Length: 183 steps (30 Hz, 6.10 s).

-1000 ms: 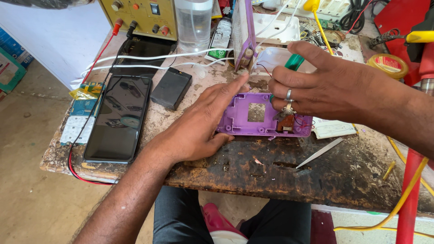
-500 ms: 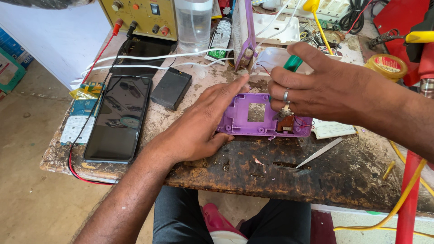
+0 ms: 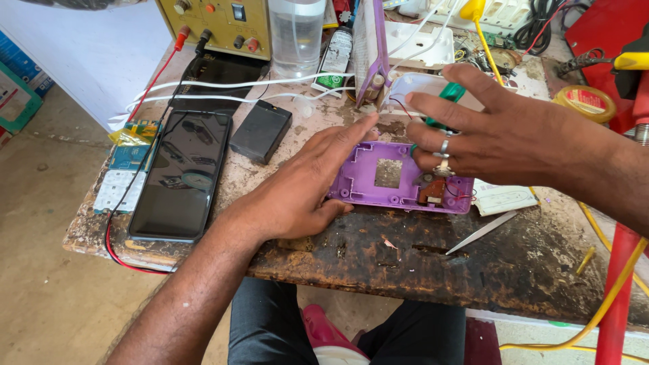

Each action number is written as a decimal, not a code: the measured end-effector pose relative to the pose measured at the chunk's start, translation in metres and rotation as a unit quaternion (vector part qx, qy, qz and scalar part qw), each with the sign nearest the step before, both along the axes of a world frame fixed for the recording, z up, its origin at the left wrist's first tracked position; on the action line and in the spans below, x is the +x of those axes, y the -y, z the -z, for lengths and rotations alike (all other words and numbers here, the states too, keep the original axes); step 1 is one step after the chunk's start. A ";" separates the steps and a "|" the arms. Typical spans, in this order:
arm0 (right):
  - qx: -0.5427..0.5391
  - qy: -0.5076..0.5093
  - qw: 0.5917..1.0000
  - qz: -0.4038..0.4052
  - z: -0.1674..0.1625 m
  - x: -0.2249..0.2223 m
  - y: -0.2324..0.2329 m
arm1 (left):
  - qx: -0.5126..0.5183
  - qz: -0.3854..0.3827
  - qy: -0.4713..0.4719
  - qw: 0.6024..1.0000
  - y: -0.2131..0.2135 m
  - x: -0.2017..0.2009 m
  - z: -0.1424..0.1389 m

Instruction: The person uses pliers to trim and shape the edges of a purple plastic phone housing. They repeatedly reposition the housing and apply the pliers to different edges to remove excess plastic.

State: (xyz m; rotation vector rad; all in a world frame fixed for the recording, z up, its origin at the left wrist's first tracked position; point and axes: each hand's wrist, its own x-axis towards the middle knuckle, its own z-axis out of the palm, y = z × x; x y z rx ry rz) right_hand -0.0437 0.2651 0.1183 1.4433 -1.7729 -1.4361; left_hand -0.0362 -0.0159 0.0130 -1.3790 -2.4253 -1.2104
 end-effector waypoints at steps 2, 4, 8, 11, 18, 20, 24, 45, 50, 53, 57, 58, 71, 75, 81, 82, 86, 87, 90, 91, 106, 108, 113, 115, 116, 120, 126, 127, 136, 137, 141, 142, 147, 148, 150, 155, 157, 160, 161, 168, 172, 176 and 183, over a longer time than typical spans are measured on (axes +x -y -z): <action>-0.018 0.025 1.000 -0.001 0.002 -0.002 -0.003 | -0.007 0.005 0.014 1.000 -0.001 -0.002 0.000; -0.019 0.039 0.999 0.016 0.003 -0.003 -0.006 | -0.009 0.007 0.029 1.000 -0.001 -0.003 0.001; -0.032 0.064 0.996 0.046 0.005 -0.003 -0.007 | -0.002 0.017 0.042 0.999 0.001 -0.004 0.000; -0.062 0.082 0.994 0.028 0.002 -0.001 -0.004 | -0.004 0.014 0.049 0.999 0.001 -0.004 -0.001; -0.136 -0.051 0.975 0.169 -0.007 0.026 -0.014 | -0.025 -0.011 0.057 0.998 0.001 0.003 -0.009; -0.277 -0.004 0.940 0.199 -0.007 0.043 -0.025 | -0.042 -0.028 0.062 0.997 0.000 0.010 -0.010; -0.603 0.180 0.732 0.262 0.009 0.095 -0.040 | -0.021 -0.084 -0.012 0.996 -0.004 0.042 -0.008; -0.682 0.223 0.504 0.481 0.113 0.209 -0.051 | 0.036 -0.116 -0.057 0.991 -0.084 0.120 0.008; -0.667 0.070 0.593 0.446 0.109 0.218 -0.023 | -0.047 -0.035 -0.056 0.997 -0.044 0.062 -0.026; -0.693 0.040 0.606 0.388 0.114 0.222 0.013 | -0.115 0.044 -0.210 0.970 -0.057 -0.003 -0.053; -0.758 0.026 0.565 0.325 0.123 0.221 0.041 | -0.137 0.220 -0.276 0.926 -0.117 -0.033 -0.068; -0.773 0.035 0.548 0.318 0.123 0.222 0.039 | -0.179 0.237 -0.276 0.914 -0.127 -0.034 -0.070; -0.661 0.068 0.628 0.406 0.064 0.207 -0.049 | -0.260 0.119 -0.221 0.932 -0.115 -0.042 -0.047; -0.529 0.052 0.746 0.400 0.042 0.169 -0.067 | -0.153 0.083 -0.239 0.955 -0.112 -0.036 -0.027; -0.349 0.053 0.764 0.540 0.035 0.111 -0.059 | -0.124 0.082 -0.205 0.967 -0.110 -0.041 -0.019; -0.315 0.062 0.743 0.587 0.032 0.107 -0.056 | -0.131 0.080 -0.202 0.967 -0.110 -0.042 -0.019; -0.253 0.102 0.693 0.667 0.019 0.101 -0.040 | -0.134 0.085 -0.192 0.969 -0.115 -0.043 -0.019; -0.256 0.112 0.693 0.664 0.015 0.099 -0.036 | -0.137 0.081 -0.197 0.967 -0.116 -0.043 -0.019; -0.239 0.098 0.718 0.647 0.007 0.089 -0.023 | -0.141 0.072 -0.213 0.964 -0.117 -0.041 -0.022; -0.224 0.104 0.713 0.656 0.005 0.089 -0.020 | -0.144 0.072 -0.214 0.963 -0.117 -0.041 -0.023; -0.145 0.109 0.748 0.638 0.002 0.082 -0.015 | -0.105 0.087 -0.238 0.962 -0.120 -0.044 -0.021; -0.143 0.120 0.737 0.649 -0.001 0.082 -0.014 | -0.111 0.086 -0.220 0.965 -0.119 -0.044 -0.020; -0.193 0.140 0.699 0.674 -0.003 0.089 -0.007 | -0.108 0.089 -0.198 0.970 -0.120 -0.042 -0.020; -0.203 0.138 0.692 0.679 -0.004 0.088 -0.003 | -0.105 0.084 -0.206 0.969 -0.121 -0.042 -0.021; -0.212 0.146 0.679 0.688 -0.003 0.087 -0.001 | -0.105 0.083 -0.210 0.969 -0.121 -0.041 -0.021; -0.232 0.129 0.678 0.685 -0.001 0.090 0.005 | -0.098 0.077 -0.216 0.969 -0.120 -0.039 -0.020; -0.239 0.133 0.700 0.660 -0.001 0.091 0.004 | -0.094 0.081 -0.178 0.976 -0.121 -0.040 -0.017; -0.239 0.136 0.704 0.655 -0.001 0.092 0.003 | -0.087 0.087 -0.180 0.976 -0.121 -0.041 -0.017; -0.253 0.149 0.717 0.633 -0.004 0.089 -0.002 | -0.086 0.110 -0.172 0.975 -0.123 -0.044 -0.016; -0.261 0.148 0.725 0.620 -0.003 0.089 -0.003 | -0.073 0.114 -0.184 0.974 -0.125 -0.044 -0.015; -0.260 0.168 0.695 0.649 0.001 0.087 -0.012 | -0.086 0.109 -0.166 0.976 -0.124 -0.045 -0.013; -0.263 0.172 0.696 0.646 0.002 0.085 -0.016 | -0.081 0.110 -0.171 0.976 -0.123 -0.045 -0.013; -0.272 0.190 0.733 0.594 0.010 0.075 -0.038 | -0.088 0.099 -0.162 0.978 -0.121 -0.043 -0.011; -0.271 0.187 0.745 0.580 0.013 0.074 -0.043 | -0.083 0.101 -0.163 0.978 -0.121 -0.043 -0.011; -0.270 0.179 0.768 0.553 0.018 0.073 -0.050 | -0.078 0.101 -0.165 0.978 -0.120 -0.044 -0.011; -0.260 0.174 0.760 0.570 0.025 0.071 -0.058 | -0.103 0.089 -0.155 0.978 -0.122 -0.044 -0.011; -0.269 0.169 0.769 0.555 0.026 0.072 -0.059 | -0.099 0.091 -0.156 0.979 -0.122 -0.044 -0.011; -0.284 0.163 0.789 0.520 0.029 0.074 -0.060 | -0.101 0.089 -0.162 0.978 -0.121 -0.044 -0.010; -0.277 0.159 0.788 0.526 0.031 0.076 -0.060 | -0.102 0.089 -0.164 0.977 -0.122 -0.044 -0.010; -0.307 0.160 0.843 0.412 0.037 0.070 -0.068 | -0.084 0.103 -0.158 0.978 -0.121 -0.045 -0.009; -0.273 0.186 0.775 0.540 0.035 0.069 -0.067 | -0.068 0.106 -0.162 0.979 -0.121 -0.045 -0.008; -0.273 0.188 0.762 0.556 0.026 0.070 -0.056 | -0.076 0.098 -0.153 0.980 -0.122 -0.044 -0.009; -0.137 0.143 0.730 0.654 0.010 0.079 -0.025 | -0.094 0.080 -0.147 0.981 -0.120 -0.042 -0.011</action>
